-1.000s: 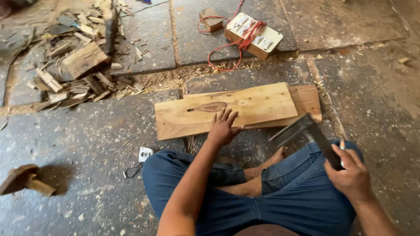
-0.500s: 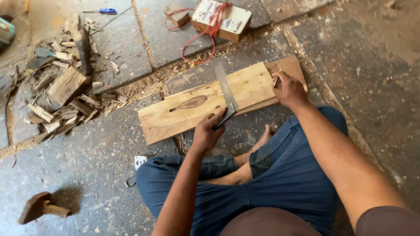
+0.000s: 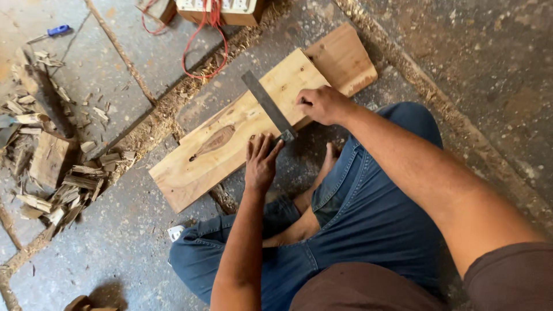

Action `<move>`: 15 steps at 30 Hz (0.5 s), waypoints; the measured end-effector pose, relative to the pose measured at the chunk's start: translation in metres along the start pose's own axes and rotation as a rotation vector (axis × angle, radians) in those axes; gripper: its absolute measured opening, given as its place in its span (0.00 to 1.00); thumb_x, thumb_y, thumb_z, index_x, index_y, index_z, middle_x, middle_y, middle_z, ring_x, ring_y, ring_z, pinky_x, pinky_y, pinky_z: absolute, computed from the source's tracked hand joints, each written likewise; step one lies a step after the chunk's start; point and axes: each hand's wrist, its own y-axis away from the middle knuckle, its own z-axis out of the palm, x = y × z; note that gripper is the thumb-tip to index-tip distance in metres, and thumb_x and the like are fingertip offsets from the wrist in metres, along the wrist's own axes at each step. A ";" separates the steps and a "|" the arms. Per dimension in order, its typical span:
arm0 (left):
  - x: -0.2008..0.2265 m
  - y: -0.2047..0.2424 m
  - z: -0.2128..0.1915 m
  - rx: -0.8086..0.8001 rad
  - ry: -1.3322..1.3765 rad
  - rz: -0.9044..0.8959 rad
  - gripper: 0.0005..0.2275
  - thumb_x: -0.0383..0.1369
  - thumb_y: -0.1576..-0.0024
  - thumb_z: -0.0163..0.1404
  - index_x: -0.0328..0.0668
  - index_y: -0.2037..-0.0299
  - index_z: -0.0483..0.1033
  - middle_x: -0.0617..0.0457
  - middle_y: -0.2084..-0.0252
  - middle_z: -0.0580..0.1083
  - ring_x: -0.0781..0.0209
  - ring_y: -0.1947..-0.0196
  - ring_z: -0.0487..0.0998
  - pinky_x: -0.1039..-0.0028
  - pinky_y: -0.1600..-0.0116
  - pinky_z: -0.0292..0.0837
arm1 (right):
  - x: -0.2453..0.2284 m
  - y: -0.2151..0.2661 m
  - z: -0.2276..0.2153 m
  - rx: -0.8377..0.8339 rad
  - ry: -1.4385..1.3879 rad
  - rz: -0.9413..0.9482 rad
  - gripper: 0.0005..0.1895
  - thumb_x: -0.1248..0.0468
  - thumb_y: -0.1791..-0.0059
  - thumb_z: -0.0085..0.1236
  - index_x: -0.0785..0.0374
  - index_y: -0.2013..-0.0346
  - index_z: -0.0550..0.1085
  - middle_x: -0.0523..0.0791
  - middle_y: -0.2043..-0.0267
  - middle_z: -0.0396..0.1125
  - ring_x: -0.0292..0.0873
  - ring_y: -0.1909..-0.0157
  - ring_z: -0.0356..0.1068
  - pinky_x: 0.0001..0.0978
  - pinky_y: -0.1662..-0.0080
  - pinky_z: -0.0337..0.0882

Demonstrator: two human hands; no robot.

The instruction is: The person sits on the floor and uses a try square and pencil to mark lines on a wooden plank. They then use a tape measure to measure and mark additional points on the wood.

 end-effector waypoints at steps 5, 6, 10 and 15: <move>0.003 0.002 0.010 0.018 -0.020 -0.008 0.23 0.24 0.40 0.47 0.61 0.35 0.74 0.50 0.30 0.68 0.45 0.28 0.63 0.43 0.25 0.49 | 0.004 -0.004 0.008 -0.160 0.052 0.051 0.12 0.57 0.53 0.60 0.61 0.60 0.79 0.53 0.59 0.76 0.56 0.56 0.76 0.46 0.51 0.75; 0.003 -0.001 0.012 0.027 -0.018 -0.016 0.23 0.25 0.40 0.47 0.62 0.35 0.74 0.50 0.31 0.68 0.44 0.28 0.63 0.42 0.25 0.49 | 0.007 -0.007 0.008 -0.182 0.066 0.079 0.12 0.58 0.54 0.59 0.61 0.60 0.79 0.53 0.59 0.76 0.56 0.54 0.76 0.46 0.50 0.75; 0.008 0.001 0.013 0.067 -0.047 -0.052 0.24 0.25 0.40 0.48 0.66 0.36 0.74 0.51 0.31 0.69 0.44 0.28 0.64 0.39 0.26 0.49 | 0.005 -0.007 0.019 -0.248 0.117 0.076 0.12 0.61 0.52 0.56 0.60 0.57 0.80 0.53 0.57 0.75 0.58 0.53 0.75 0.48 0.48 0.73; 0.011 0.001 0.019 0.059 -0.031 -0.065 0.24 0.25 0.41 0.49 0.67 0.36 0.73 0.50 0.31 0.68 0.42 0.27 0.62 0.37 0.26 0.46 | 0.004 -0.007 0.024 -0.291 0.146 0.064 0.12 0.59 0.51 0.55 0.59 0.58 0.80 0.54 0.57 0.75 0.58 0.53 0.75 0.49 0.47 0.73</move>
